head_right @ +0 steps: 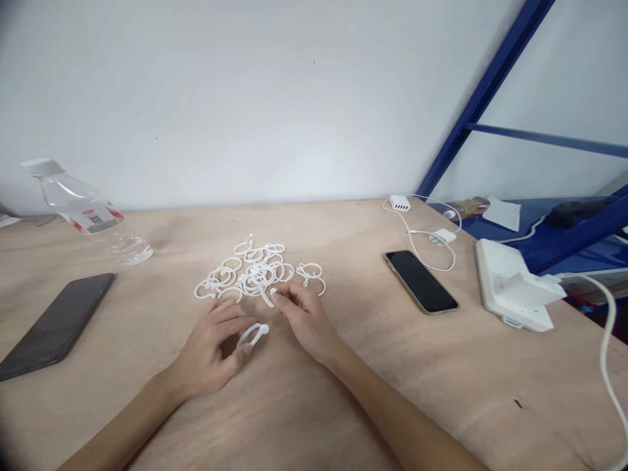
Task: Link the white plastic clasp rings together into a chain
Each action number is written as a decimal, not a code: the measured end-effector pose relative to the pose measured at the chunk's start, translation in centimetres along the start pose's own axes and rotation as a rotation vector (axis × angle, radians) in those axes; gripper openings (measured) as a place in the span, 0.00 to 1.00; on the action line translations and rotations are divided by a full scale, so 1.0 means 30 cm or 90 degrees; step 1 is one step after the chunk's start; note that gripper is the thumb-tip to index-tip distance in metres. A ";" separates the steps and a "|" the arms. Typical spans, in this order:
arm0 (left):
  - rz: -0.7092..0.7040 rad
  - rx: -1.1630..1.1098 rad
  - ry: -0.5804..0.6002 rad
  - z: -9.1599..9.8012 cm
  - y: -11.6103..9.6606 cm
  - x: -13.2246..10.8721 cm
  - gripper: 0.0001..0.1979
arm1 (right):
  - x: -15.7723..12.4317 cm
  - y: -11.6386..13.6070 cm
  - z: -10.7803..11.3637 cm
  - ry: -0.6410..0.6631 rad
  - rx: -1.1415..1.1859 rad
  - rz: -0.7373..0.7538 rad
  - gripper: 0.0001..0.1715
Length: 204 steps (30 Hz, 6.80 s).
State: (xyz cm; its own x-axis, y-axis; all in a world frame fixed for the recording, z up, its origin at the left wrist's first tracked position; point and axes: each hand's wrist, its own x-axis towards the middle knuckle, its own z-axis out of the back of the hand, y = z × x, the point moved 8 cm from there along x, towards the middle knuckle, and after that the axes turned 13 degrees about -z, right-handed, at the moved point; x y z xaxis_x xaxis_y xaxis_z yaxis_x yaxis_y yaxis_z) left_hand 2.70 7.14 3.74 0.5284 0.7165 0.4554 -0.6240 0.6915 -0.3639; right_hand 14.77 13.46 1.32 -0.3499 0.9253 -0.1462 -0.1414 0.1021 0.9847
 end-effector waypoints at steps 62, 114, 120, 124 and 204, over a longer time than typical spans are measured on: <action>0.113 -0.026 -0.112 0.013 0.082 -0.034 0.17 | -0.046 -0.028 -0.117 0.036 0.032 -0.032 0.12; 0.234 0.179 0.028 0.052 0.150 -0.064 0.07 | -0.031 -0.002 -0.073 -0.096 -0.064 0.081 0.05; 0.187 0.100 -0.024 0.041 0.135 -0.060 0.09 | -0.013 -0.025 -0.054 -0.109 -0.022 0.030 0.06; 0.192 -0.068 -0.128 0.046 0.101 -0.055 0.10 | -0.020 -0.030 -0.082 -0.060 -0.020 0.029 0.16; 0.150 -0.051 -0.011 -0.017 0.080 -0.047 0.16 | -0.028 -0.034 -0.091 0.014 0.153 -0.056 0.09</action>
State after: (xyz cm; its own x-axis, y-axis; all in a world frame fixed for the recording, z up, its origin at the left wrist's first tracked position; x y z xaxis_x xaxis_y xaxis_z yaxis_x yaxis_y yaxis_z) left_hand 0.76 7.84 1.80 0.3639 0.8574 0.3639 -0.6807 0.5115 -0.5244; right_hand 12.69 11.57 0.16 -0.3662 0.9014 -0.2312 0.0518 0.2678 0.9621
